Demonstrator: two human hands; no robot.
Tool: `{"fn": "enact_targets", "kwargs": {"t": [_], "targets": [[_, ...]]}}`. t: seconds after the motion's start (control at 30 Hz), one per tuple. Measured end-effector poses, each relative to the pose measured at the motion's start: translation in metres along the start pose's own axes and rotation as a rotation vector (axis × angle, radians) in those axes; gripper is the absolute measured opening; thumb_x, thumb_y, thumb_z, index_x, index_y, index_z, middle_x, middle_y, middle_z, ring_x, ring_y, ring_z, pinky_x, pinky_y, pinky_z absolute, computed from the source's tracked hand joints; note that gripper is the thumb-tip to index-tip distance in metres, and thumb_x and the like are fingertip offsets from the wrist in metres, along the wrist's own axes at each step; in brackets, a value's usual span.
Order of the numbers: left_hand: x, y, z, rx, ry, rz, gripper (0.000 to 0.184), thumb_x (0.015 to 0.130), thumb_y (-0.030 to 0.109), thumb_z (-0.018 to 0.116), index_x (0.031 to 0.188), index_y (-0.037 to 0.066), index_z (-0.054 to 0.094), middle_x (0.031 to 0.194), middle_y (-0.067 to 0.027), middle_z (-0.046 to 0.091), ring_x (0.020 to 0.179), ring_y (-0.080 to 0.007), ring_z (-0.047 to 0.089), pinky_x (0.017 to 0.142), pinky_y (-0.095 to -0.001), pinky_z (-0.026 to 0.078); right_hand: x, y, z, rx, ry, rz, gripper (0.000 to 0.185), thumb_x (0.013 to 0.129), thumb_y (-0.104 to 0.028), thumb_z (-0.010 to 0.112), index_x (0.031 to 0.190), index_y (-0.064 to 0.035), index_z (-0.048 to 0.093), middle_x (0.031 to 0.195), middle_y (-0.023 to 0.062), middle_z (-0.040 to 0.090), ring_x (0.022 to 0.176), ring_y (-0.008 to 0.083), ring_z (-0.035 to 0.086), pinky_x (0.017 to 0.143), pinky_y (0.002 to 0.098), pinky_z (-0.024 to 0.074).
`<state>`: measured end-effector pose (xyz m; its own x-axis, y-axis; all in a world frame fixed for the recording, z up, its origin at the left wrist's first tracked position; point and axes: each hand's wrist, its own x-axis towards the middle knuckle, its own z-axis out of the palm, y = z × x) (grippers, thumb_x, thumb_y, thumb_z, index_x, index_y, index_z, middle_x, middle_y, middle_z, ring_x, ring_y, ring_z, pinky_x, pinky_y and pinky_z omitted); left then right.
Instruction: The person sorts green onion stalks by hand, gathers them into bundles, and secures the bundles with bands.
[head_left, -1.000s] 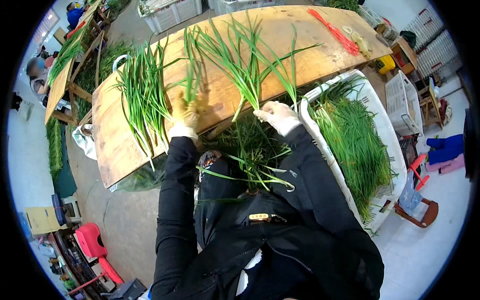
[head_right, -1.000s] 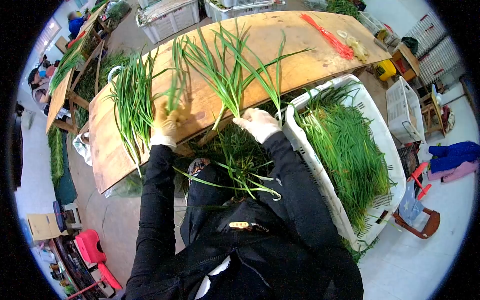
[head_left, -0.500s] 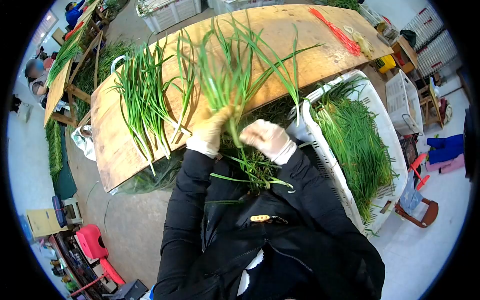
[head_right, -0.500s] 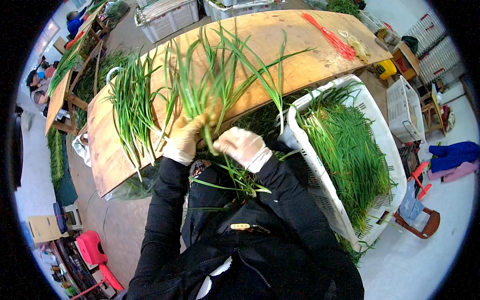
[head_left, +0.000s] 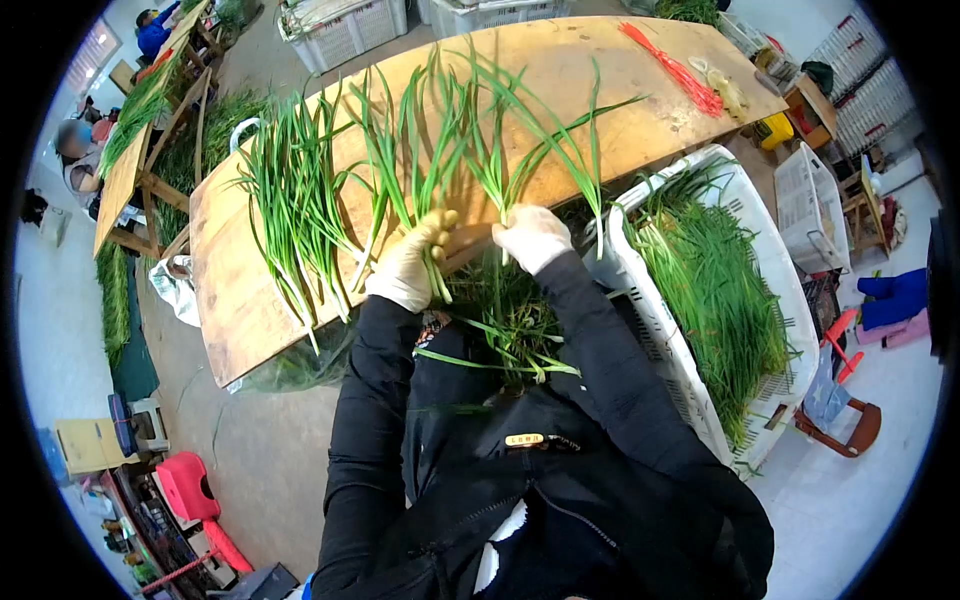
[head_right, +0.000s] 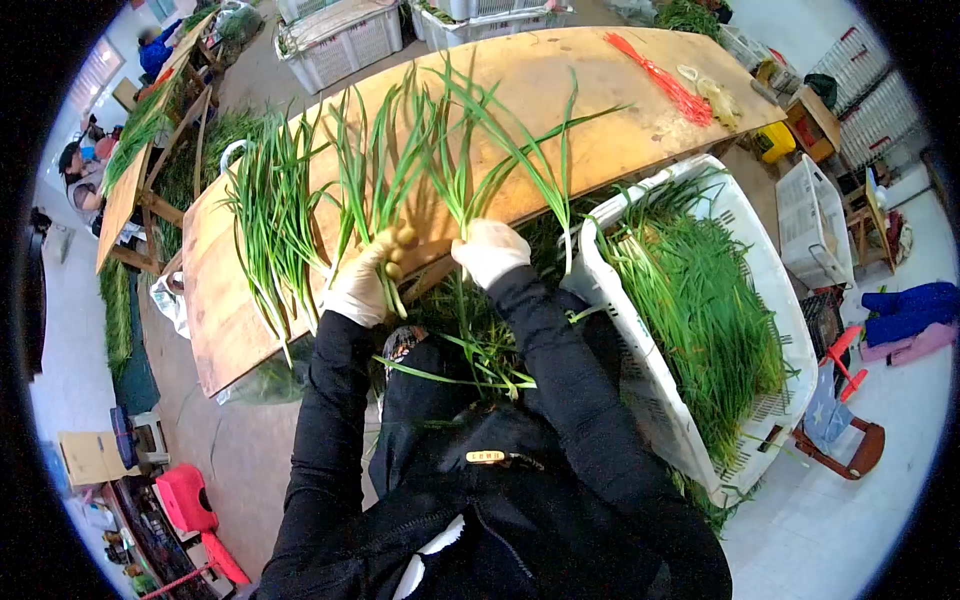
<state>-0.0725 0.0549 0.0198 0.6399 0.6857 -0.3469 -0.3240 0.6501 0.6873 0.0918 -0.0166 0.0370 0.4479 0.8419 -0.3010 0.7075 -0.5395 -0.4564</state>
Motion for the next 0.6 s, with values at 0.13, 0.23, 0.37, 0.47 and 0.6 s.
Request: {"fn": "enact_targets", "kwargs": {"t": [0.13,0.23,0.37,0.47,0.6], "targets": [[-0.002,-0.008,0.035,0.073,0.081,-0.038,0.024,0.074,0.011,0.065,0.093,-0.002,0.059,0.068,-0.0025,0.057,0.053,-0.0074,0.047,0.047,-0.0166,0.035,-0.02,0.023,0.02,0.18,0.291,-0.431,0.029,0.072,-0.037,0.058,0.066,-0.0098,0.05,0.059,0.006,0.05,0.058,0.0227,0.052,0.057,0.0341,0.0428],[0.038,-0.042,0.003,0.031,-0.035,-0.14,0.019,0.075,0.013,0.064,0.09,0.001,0.062,0.075,-0.0035,0.06,0.058,-0.0077,0.05,0.047,-0.0185,0.035,-0.021,0.035,0.03,0.28,0.244,-0.493,0.029,0.067,-0.029,0.068,0.069,-0.0053,0.051,0.062,0.0055,0.051,0.054,0.0164,0.051,0.053,0.0271,0.042],[0.026,-0.04,0.041,0.074,0.028,-0.039,0.017,0.078,0.008,0.058,0.093,0.0,0.058,0.087,-0.0089,0.063,0.061,-0.0111,0.053,0.052,-0.0201,0.042,-0.005,0.044,0.043,0.651,0.212,-0.376,0.029,0.073,-0.03,0.064,0.071,-0.0035,0.053,0.065,0.0079,0.054,0.059,0.0216,0.053,0.055,0.0303,0.0427],[0.038,-0.043,0.032,0.124,0.044,0.039,0.018,0.077,0.009,0.06,0.093,0.0,0.056,0.087,-0.0121,0.063,0.056,-0.0094,0.051,0.049,-0.0201,0.04,-0.017,0.034,0.027,0.131,0.577,-0.7,0.027,0.082,-0.03,0.052,0.069,-0.0061,0.049,0.061,0.0088,0.049,0.058,0.0259,0.052,0.052,0.0355,0.042],[0.027,-0.01,0.063,-0.015,0.227,-0.055,0.013,0.078,0.013,0.061,0.086,0.003,0.06,0.071,-0.0048,0.061,0.053,-0.0078,0.049,0.045,-0.0206,0.039,-0.044,0.037,0.02,-0.041,0.547,-0.74,0.029,0.085,-0.032,0.044,0.067,-0.009,0.045,0.057,0.0063,0.046,0.051,0.0223,0.049,0.046,0.0315,0.0415]]}}
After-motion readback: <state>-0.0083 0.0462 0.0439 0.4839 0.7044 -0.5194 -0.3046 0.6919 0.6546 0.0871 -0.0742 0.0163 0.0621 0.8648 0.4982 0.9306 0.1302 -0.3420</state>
